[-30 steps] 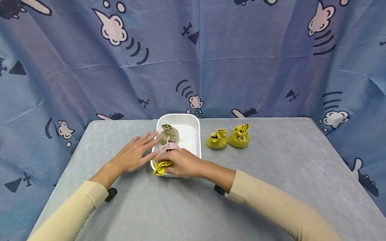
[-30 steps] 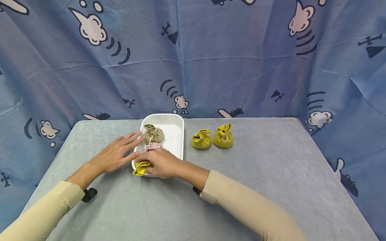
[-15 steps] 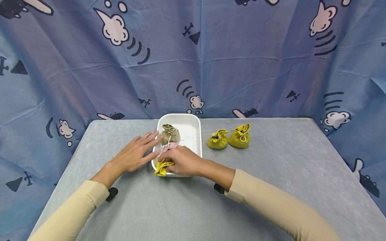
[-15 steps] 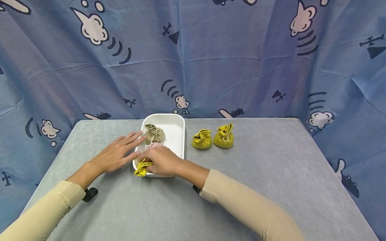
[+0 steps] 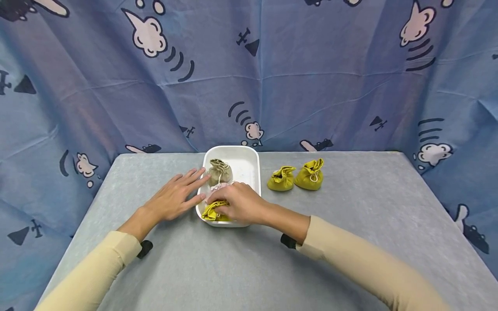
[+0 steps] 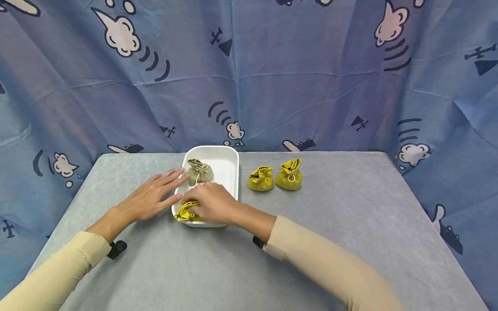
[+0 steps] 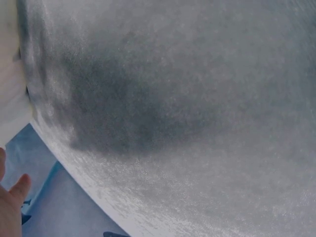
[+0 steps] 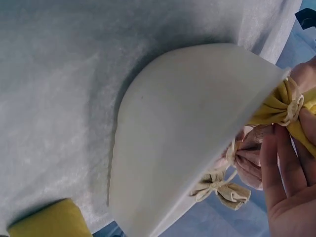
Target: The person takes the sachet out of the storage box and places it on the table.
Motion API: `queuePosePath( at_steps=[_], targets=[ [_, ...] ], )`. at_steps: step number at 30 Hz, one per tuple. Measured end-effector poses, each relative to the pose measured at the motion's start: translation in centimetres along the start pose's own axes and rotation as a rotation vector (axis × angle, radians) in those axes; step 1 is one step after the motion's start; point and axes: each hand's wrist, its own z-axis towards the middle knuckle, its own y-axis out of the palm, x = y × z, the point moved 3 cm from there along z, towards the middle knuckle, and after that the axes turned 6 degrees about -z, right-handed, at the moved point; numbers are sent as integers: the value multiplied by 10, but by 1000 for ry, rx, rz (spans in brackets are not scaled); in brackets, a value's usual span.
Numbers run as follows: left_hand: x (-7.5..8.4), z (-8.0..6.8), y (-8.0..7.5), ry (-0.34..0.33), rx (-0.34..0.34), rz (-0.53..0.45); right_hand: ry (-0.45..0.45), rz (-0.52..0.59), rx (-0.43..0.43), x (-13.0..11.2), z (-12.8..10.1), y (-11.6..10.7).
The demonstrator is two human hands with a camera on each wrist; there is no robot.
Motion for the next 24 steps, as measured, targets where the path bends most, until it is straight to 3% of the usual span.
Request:
queuePosePath(
  at_steps=[13, 24],
  targets=[
    [-1, 0, 0, 2, -8, 7, -20, 55, 31, -1, -10, -28],
    [0, 0, 0, 9, -4, 12, -48, 45, 68, -7, -21, -67]
  ],
)
